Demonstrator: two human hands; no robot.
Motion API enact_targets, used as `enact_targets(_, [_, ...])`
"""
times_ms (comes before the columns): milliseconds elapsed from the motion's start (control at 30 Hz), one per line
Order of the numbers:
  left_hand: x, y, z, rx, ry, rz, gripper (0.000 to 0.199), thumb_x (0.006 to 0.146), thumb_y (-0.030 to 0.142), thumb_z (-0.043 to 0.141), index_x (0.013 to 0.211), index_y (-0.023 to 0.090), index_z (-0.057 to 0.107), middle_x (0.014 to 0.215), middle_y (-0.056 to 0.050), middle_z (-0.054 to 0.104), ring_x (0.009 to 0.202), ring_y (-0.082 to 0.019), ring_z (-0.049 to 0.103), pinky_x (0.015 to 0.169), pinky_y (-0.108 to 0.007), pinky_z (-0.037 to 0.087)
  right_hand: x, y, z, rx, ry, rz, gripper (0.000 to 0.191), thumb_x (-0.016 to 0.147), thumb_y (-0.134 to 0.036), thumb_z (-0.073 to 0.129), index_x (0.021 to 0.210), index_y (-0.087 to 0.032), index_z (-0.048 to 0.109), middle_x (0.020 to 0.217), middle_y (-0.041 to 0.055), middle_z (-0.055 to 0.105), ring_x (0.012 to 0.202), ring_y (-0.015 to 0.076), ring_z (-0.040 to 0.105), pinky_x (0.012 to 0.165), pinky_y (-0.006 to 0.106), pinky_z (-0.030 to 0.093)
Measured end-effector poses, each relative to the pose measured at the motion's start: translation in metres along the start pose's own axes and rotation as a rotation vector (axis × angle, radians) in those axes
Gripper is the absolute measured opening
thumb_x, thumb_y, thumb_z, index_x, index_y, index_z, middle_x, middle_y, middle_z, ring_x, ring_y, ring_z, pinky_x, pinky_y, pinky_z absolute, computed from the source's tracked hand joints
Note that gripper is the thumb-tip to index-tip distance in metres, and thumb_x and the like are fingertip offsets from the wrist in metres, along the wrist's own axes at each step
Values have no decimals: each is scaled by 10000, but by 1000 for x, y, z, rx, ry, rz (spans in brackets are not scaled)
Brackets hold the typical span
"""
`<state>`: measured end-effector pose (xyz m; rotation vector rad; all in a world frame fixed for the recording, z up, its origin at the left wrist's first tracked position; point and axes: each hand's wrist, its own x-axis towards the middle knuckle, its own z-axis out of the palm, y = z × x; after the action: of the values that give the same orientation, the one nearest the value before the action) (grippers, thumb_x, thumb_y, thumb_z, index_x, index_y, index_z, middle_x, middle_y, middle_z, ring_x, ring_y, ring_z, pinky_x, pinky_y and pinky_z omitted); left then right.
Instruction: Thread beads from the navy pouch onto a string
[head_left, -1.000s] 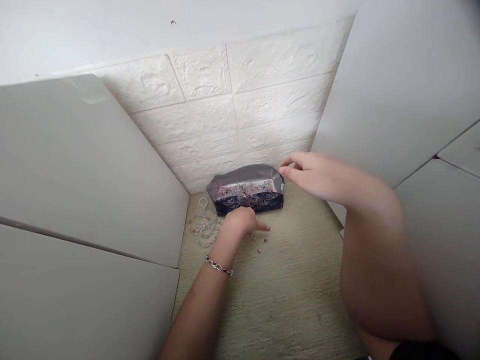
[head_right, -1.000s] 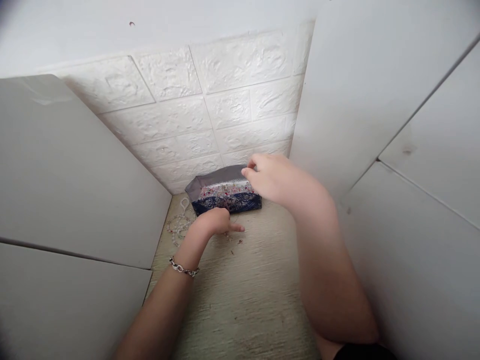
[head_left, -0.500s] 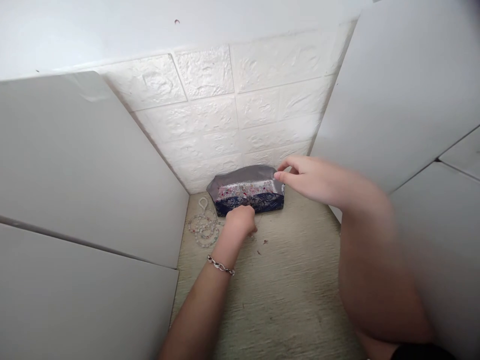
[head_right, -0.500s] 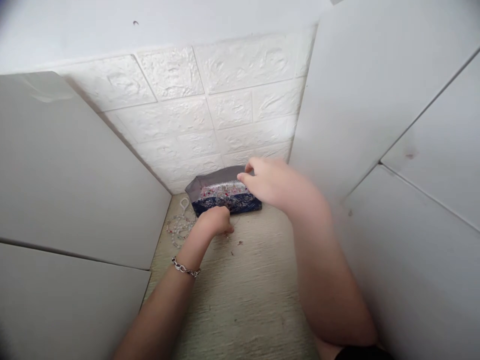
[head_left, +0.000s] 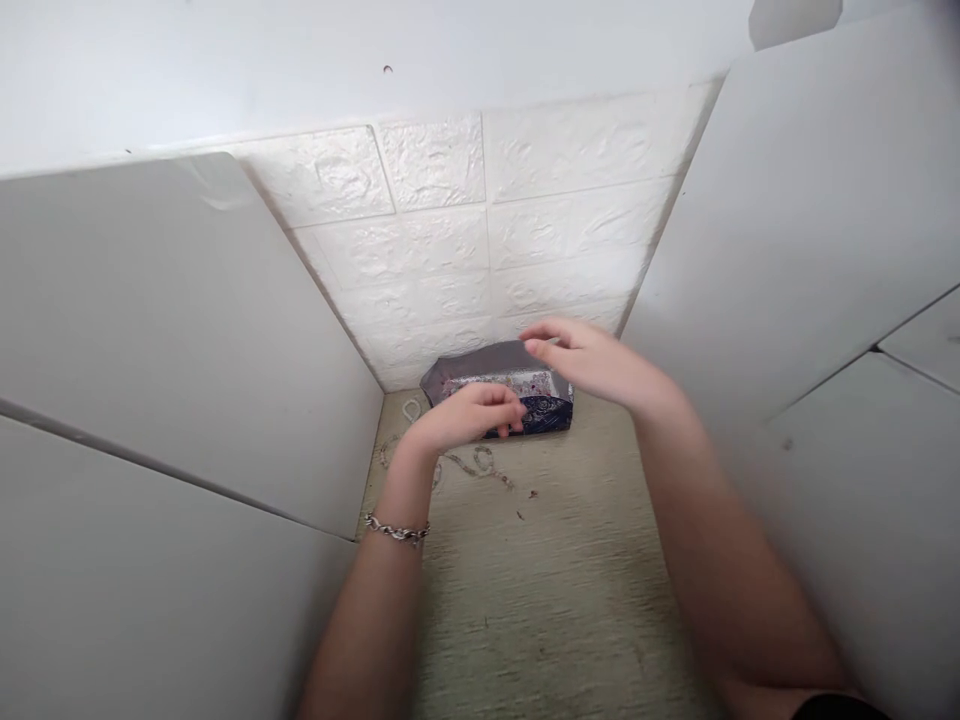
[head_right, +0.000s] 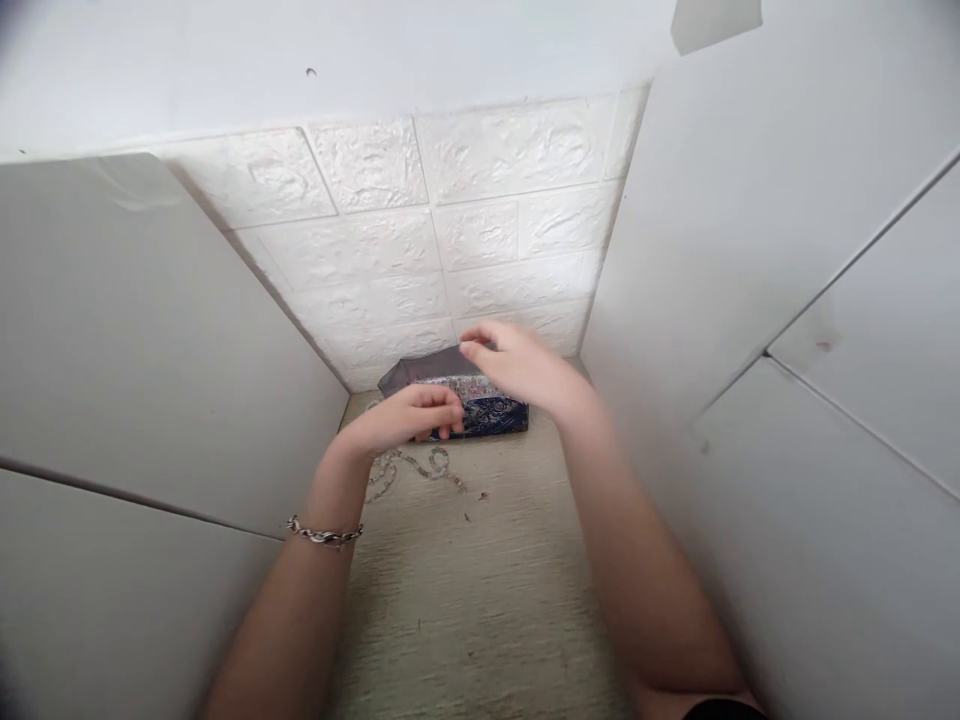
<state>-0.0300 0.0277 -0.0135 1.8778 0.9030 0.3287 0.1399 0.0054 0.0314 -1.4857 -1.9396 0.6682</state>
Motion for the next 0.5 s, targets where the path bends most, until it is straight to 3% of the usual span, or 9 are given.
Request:
enact_targets(100, [-10, 9, -10, -245, 223, 145, 247, 753, 379, 421, 760, 148, 508, 787, -24, 555, 665, -74, 484, 553, -184, 361, 8, -3, 13, 170, -191, -125, 301, 798, -337, 386, 981, -176, 563, 907, 34, 584, 833, 136, 519, 728, 252, 402])
enact_targets(167, [-13, 10, -14, -390, 313, 186, 227, 762, 375, 424, 761, 153, 473, 766, -15, 542, 703, -80, 495, 604, -194, 378, 10, -6, 18, 231, -252, -147, 291, 780, -344, 405, 901, -158, 594, 820, 26, 590, 757, 127, 525, 678, 238, 405])
enact_targets(333, [-17, 12, -15, -435, 358, 155, 219, 771, 380, 423, 728, 166, 409, 547, 48, 370, 510, -50, 400, 561, -200, 380, 6, -8, 14, 204, -84, -78, 268, 742, -369, 466, 745, -135, 596, 658, 21, 567, 586, 105, 502, 551, 217, 385])
enact_targets(400, [-20, 16, -15, -369, 366, 145, 222, 763, 392, 431, 750, 170, 430, 515, 60, 299, 453, -44, 321, 518, -197, 365, 1, -11, 8, 264, 15, -55, 267, 759, -378, 456, 767, -140, 576, 702, 29, 578, 597, 103, 513, 554, 214, 399])
enact_targets(500, [-25, 22, -17, -256, 390, 143, 235, 727, 394, 483, 787, 166, 495, 547, 41, 358, 485, -54, 345, 502, -193, 353, -7, -20, -7, 460, 156, -46, 259, 811, -369, 389, 885, -164, 530, 850, 37, 594, 647, 90, 540, 609, 211, 433])
